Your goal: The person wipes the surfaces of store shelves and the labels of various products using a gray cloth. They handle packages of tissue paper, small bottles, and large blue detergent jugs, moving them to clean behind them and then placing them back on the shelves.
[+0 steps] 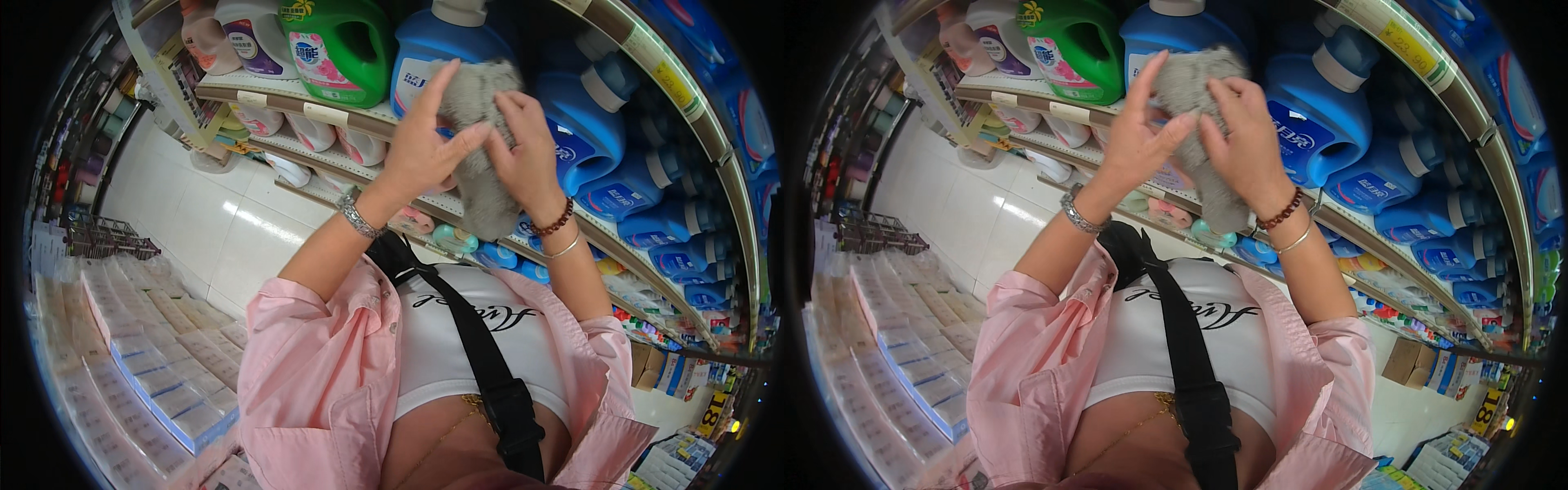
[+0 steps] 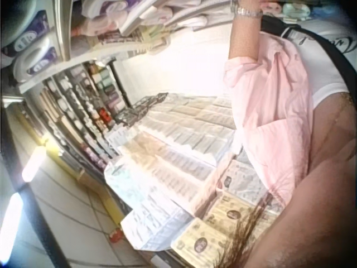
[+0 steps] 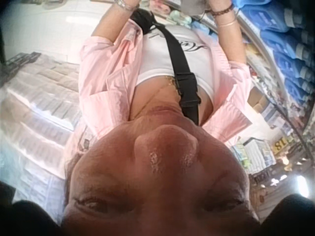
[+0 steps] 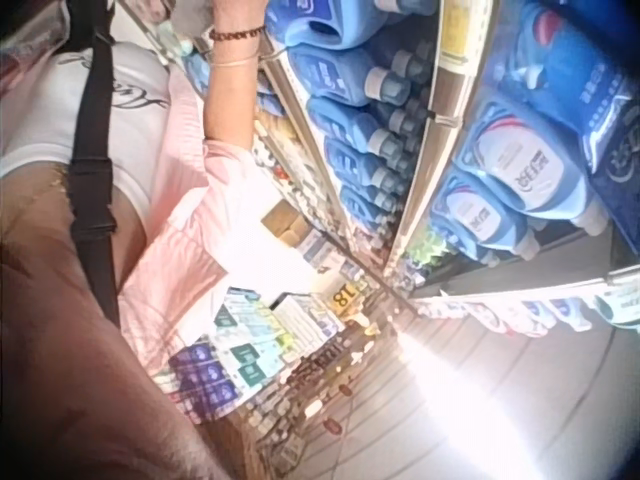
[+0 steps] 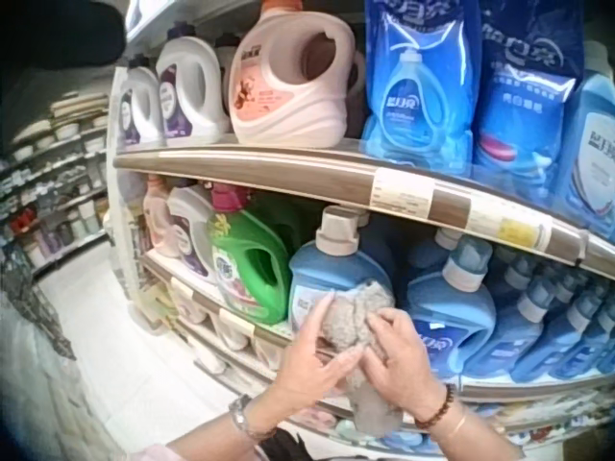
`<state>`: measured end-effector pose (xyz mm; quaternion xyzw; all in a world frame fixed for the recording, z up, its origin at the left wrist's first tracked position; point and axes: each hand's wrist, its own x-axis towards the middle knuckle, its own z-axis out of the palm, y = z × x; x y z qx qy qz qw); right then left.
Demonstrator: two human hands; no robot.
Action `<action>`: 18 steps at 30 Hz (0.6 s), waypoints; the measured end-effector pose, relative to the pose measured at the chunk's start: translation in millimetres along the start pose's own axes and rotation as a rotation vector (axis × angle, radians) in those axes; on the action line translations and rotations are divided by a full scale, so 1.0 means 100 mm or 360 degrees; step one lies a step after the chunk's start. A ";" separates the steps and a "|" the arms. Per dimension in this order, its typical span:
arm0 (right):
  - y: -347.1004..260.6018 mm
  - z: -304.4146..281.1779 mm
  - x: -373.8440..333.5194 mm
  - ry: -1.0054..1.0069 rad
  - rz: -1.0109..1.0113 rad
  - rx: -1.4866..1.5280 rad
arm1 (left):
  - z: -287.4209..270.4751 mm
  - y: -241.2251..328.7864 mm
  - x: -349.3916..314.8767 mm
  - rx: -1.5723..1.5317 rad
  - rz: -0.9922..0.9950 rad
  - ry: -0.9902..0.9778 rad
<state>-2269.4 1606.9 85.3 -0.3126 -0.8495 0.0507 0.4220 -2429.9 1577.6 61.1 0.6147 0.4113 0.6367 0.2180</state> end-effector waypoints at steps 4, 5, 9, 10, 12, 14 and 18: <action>-0.22 0.05 0.04 -0.0115 -0.0088 0.0328 | 0.02 -0.04 -0.03 -0.0901 -0.0594 0.0173; -0.20 0.01 0.06 -0.0119 -0.0140 0.0263 | -0.04 -0.02 0.03 -0.1057 -0.0725 0.0230; -0.05 -0.29 0.12 0.0146 -0.0323 -0.0119 | -0.39 0.03 0.56 -0.0584 -0.0227 0.0620; -0.03 -0.37 0.13 0.0219 -0.0319 -0.0209 | -0.49 -0.06 0.79 -0.0076 0.0104 0.0735; 0.09 -0.52 0.09 0.0377 -0.0331 -0.0399 | -0.50 0.04 1.18 0.0225 0.0478 0.0825; 0.17 -0.63 0.09 0.0556 -0.0381 -0.0583 | -0.73 -0.13 1.36 0.0098 0.0231 0.0387; 0.57 -0.76 -0.21 0.0813 -0.0135 -0.0775 | -0.41 -0.08 1.17 0.0614 -0.0126 0.0133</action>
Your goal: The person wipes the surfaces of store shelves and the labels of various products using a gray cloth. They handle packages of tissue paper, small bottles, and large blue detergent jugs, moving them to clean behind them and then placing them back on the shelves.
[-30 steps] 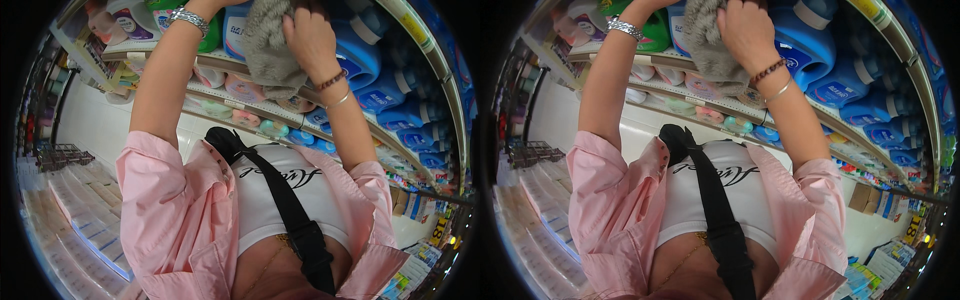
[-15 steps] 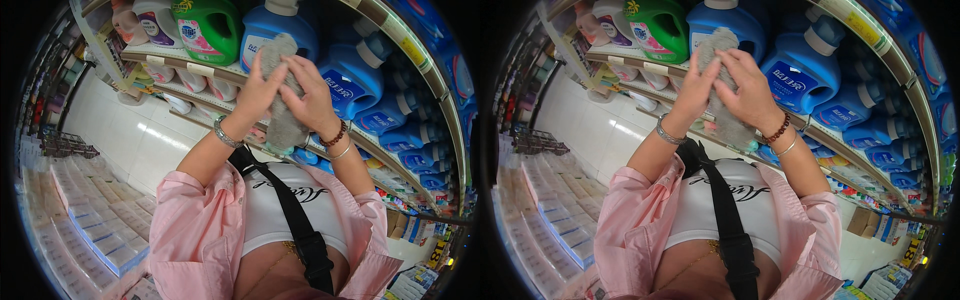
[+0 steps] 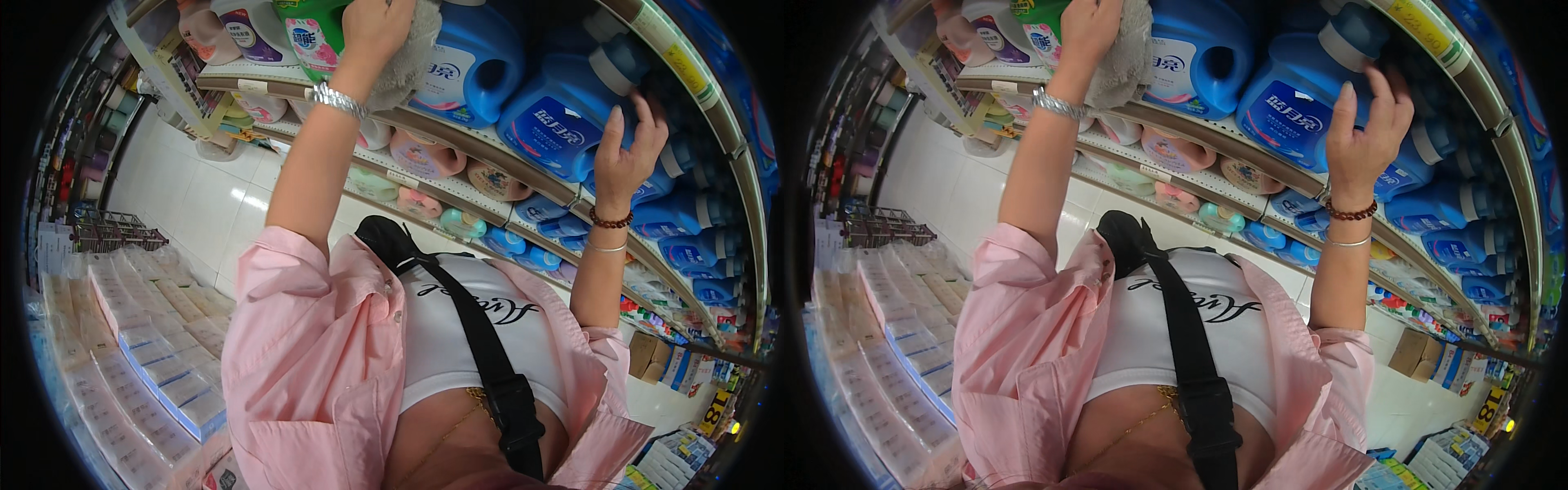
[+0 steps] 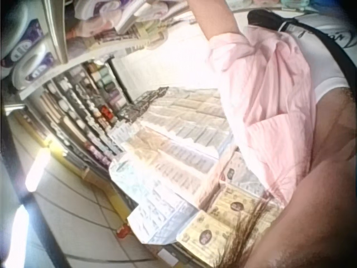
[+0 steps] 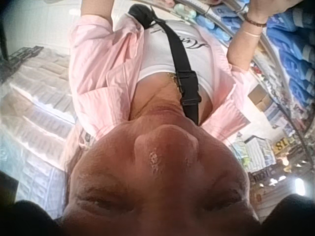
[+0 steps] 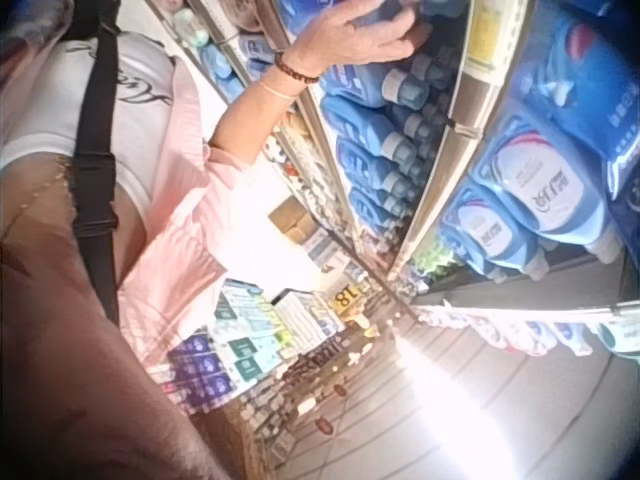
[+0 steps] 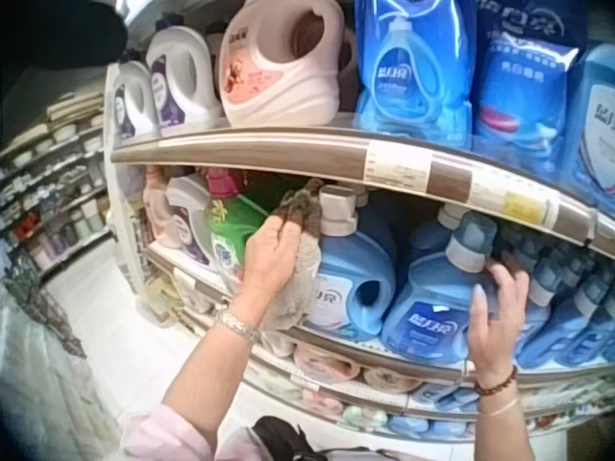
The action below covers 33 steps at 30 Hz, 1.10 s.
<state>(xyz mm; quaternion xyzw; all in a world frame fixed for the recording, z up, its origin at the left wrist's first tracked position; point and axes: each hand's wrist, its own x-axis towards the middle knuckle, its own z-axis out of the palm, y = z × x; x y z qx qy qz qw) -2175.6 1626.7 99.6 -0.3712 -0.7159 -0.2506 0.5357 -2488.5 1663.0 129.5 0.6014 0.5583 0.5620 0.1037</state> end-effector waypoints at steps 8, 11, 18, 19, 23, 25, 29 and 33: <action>0.16 0.06 -0.24 -0.0473 0.0284 -0.0498 | 0.52 -0.92 -1.11 0.0252 0.0321 0.0447; 0.13 0.03 -0.19 -0.0378 0.0159 -0.0443 | 0.57 -1.06 -1.45 -0.0027 0.0158 0.0303; 0.13 0.07 -0.22 -0.0329 0.0158 -0.0381 | -0.27 -0.69 -0.44 0.0192 0.0388 0.1140; 0.14 0.07 -0.24 -0.0329 0.0165 -0.0381 | -0.40 -0.54 -0.21 0.0214 0.0524 0.1181; 0.08 0.10 -0.22 -0.0311 0.0175 -0.0329 | -0.61 -0.46 0.21 0.1094 0.0338 0.0705; 0.08 0.11 -0.18 -0.0295 0.0170 -0.0327 | -0.41 -0.71 0.18 0.1036 0.0704 0.0897; 0.09 0.11 -0.22 -0.0291 0.0171 -0.0369 | -0.15 -0.80 -0.19 0.0852 0.0971 0.0542; 0.13 0.11 -0.24 -0.0280 0.0162 -0.0402 | -0.11 -0.82 -0.46 0.0623 0.0614 0.0469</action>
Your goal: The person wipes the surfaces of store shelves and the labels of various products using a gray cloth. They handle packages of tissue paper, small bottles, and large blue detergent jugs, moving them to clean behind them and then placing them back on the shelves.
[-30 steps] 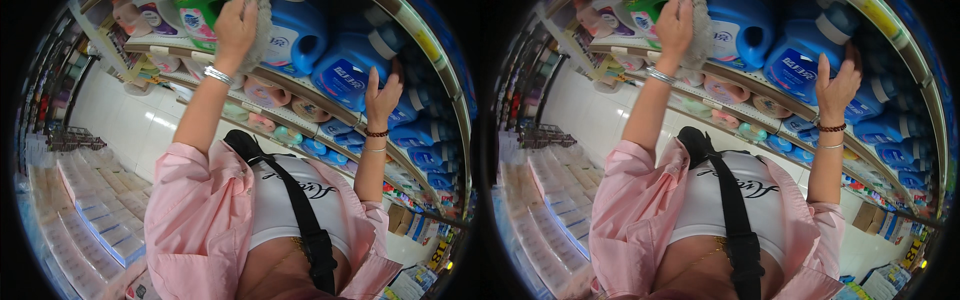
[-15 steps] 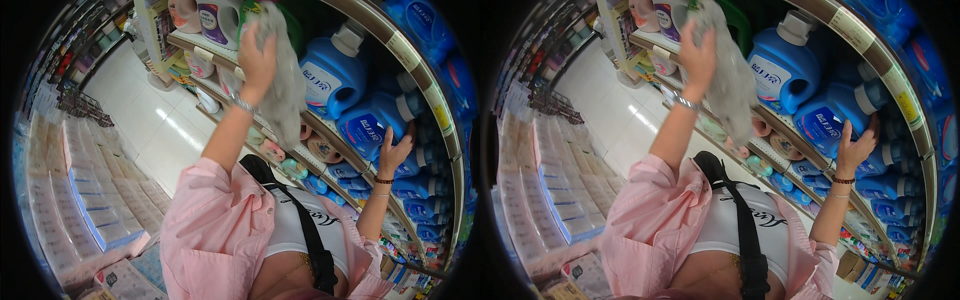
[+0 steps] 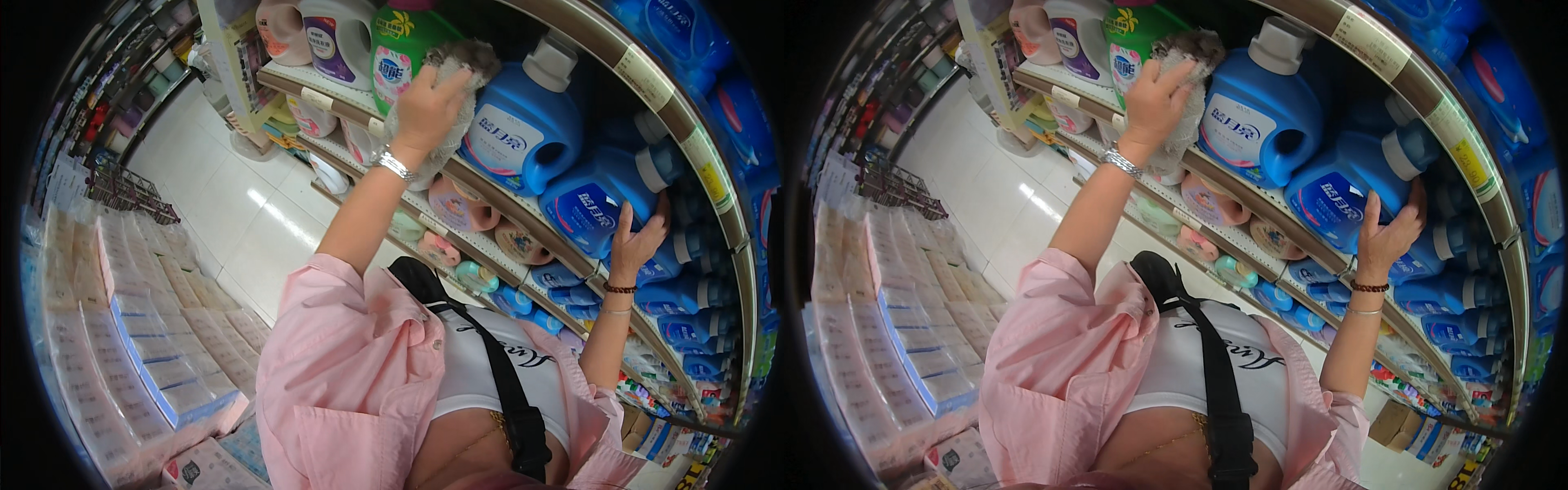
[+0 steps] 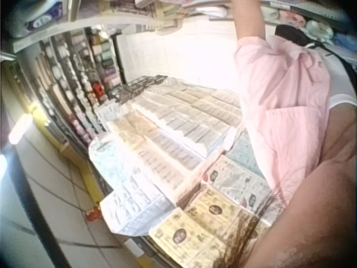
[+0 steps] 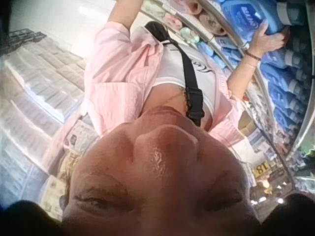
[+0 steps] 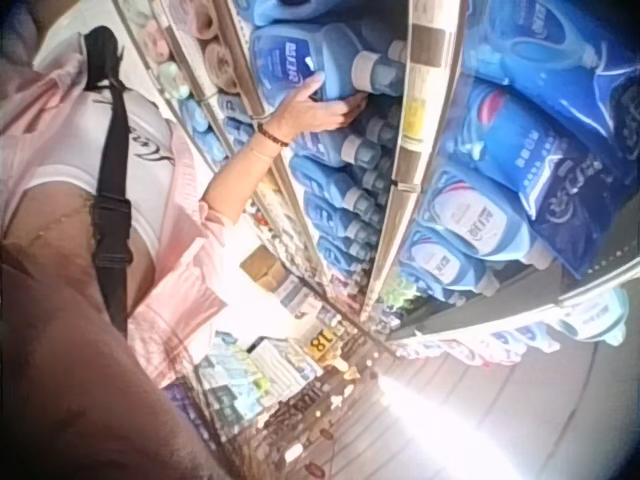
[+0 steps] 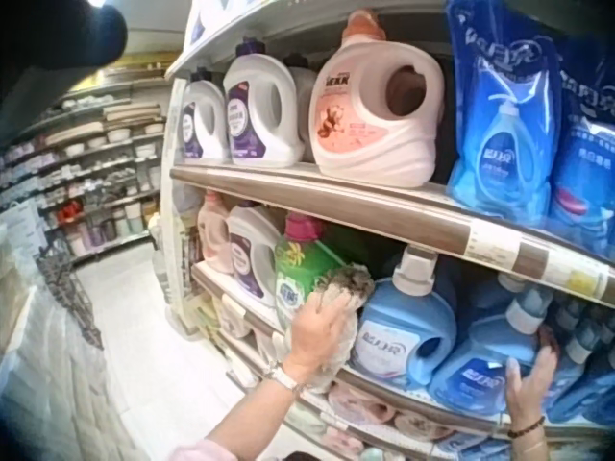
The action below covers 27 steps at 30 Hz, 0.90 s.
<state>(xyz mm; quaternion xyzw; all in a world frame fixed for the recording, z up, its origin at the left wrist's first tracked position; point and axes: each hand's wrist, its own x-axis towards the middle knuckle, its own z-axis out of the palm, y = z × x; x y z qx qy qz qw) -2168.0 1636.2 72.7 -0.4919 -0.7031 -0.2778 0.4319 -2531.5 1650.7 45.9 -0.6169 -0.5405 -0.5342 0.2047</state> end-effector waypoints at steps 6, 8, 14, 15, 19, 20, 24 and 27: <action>-0.01 0.05 0.01 0.0070 -0.0044 -0.0002 | -0.17 -0.53 0.48 0.0008 -0.0237 0.0801; -0.04 0.04 0.04 0.0084 -0.0034 0.0002 | -0.09 -0.63 0.47 -0.0004 -0.0462 0.0737; 0.00 0.06 0.02 0.0118 -0.0035 -0.0013 | 0.15 -0.44 -0.26 -0.0164 -0.1024 0.0378; 0.01 0.06 0.03 0.0123 -0.0046 -0.0044 | 0.17 -0.42 -0.38 -0.0116 -0.1076 0.0340; 0.16 0.19 -0.06 0.0164 -0.0099 -0.0171 | 0.19 -0.35 -0.75 0.0064 -0.1230 0.0096; 0.17 0.16 -0.10 0.0050 -0.0003 -0.0210 | 0.19 -0.32 -0.82 0.0106 -0.1247 0.0007; 0.18 0.16 -0.06 0.0226 -0.0079 -0.0012 | 0.23 -0.14 -1.14 -0.0031 -0.1062 -0.0210; -0.11 -0.11 0.02 0.0096 0.0090 0.0291 | 0.21 0.29 -1.35 -0.0330 -0.0912 -0.0310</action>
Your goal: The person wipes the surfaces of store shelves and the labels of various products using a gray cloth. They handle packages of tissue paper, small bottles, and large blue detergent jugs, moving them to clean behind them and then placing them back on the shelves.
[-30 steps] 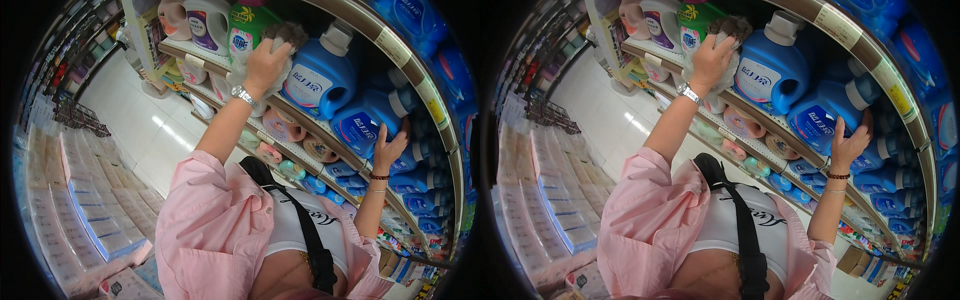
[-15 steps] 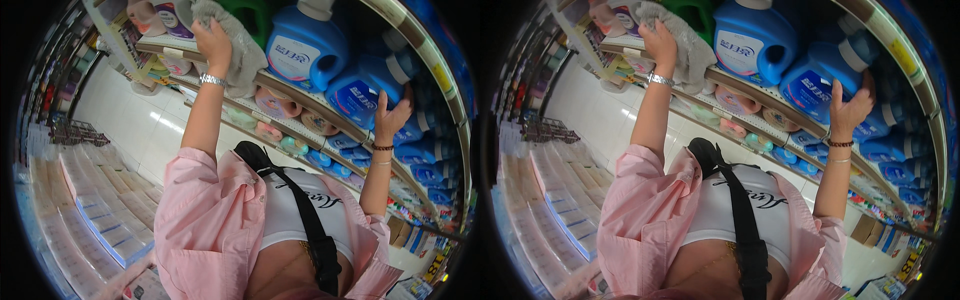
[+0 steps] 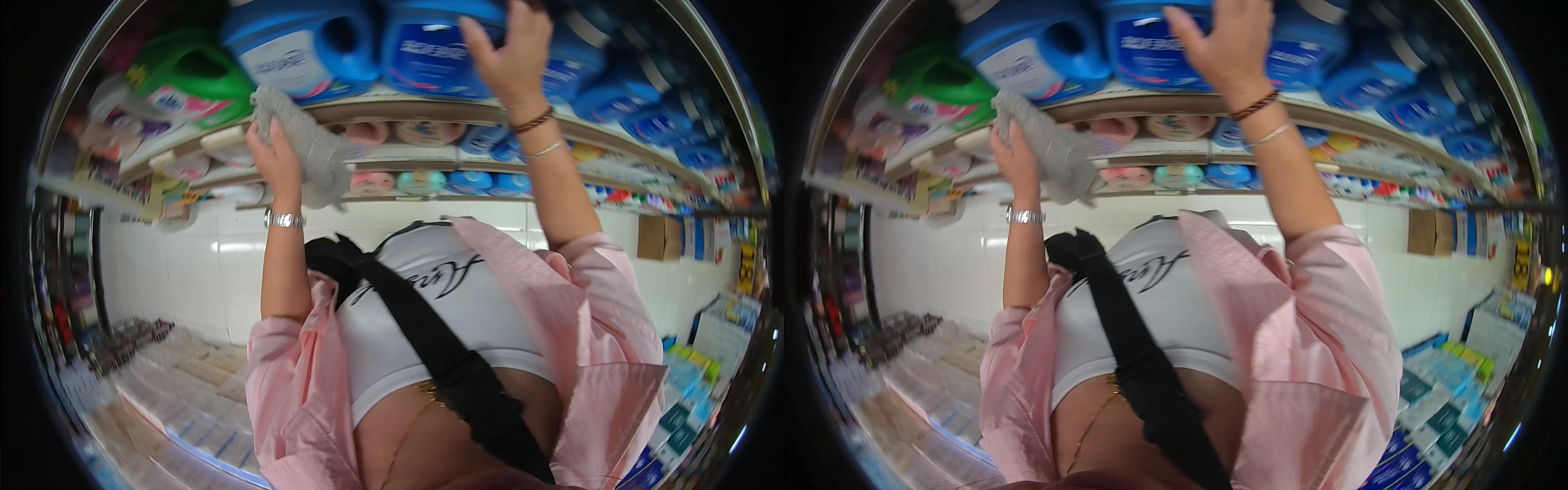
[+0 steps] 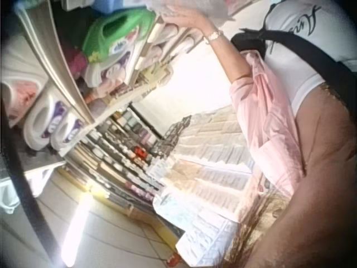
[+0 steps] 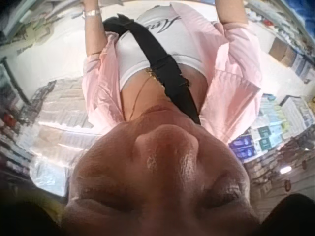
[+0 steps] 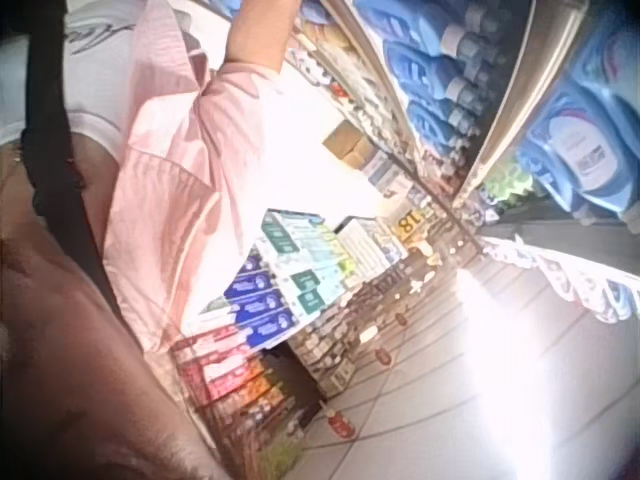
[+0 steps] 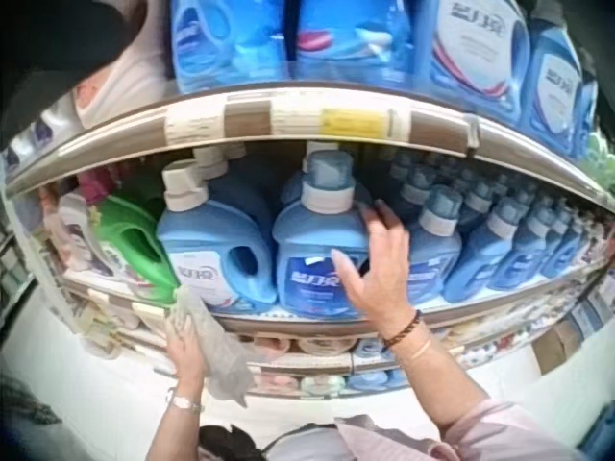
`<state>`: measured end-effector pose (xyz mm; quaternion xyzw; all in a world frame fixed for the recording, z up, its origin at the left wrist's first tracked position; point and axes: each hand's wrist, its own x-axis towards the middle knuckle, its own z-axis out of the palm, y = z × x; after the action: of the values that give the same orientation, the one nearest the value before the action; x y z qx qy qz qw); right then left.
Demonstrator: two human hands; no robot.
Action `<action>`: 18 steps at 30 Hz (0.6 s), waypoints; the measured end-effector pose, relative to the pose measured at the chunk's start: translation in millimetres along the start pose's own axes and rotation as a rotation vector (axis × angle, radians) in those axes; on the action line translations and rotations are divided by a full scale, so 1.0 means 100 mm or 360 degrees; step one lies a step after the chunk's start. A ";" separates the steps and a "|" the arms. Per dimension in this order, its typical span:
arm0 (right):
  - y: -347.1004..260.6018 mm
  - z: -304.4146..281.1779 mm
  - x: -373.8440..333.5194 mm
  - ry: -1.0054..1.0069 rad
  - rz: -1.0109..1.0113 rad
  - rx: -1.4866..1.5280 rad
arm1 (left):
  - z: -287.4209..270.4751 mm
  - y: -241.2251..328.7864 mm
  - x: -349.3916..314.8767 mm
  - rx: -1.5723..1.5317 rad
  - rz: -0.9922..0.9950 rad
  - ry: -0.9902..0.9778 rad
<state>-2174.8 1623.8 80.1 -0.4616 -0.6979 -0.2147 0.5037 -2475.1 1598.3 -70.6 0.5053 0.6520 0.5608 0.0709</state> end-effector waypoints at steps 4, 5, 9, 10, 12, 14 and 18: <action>0.10 -0.19 -0.41 -0.0053 -0.0182 0.0421 | 0.13 0.62 -0.31 -0.0364 0.0013 -0.0213; 0.03 -0.21 -0.59 -0.0191 -0.0103 0.0584 | 0.15 0.80 -0.38 -0.0414 -0.0017 -0.0261; -0.16 -0.29 -1.27 -0.0804 0.0403 0.1028 | 0.39 1.25 -0.71 -0.0763 -0.0224 -0.0780; -0.13 -0.30 -1.42 -0.0723 0.0536 0.1086 | 0.43 1.50 -0.81 -0.0756 -0.0276 -0.1069; -0.01 -0.38 -1.61 -0.0671 0.0875 0.1248 | 0.67 1.52 -1.06 -0.0852 -0.0084 -0.1349; 0.18 -0.58 -1.70 -0.0711 0.1323 0.1399 | 0.89 1.53 -1.25 -0.0920 0.0019 -0.1606; 0.74 -1.10 -2.01 -0.0404 0.1517 0.0931 | 1.05 1.81 -1.38 -0.0804 0.0056 -0.1966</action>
<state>-2042.1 1489.2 -68.8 -0.5889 -0.4980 0.2954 0.5638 -2235.0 1540.2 -29.0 0.7121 0.3317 0.3050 0.5383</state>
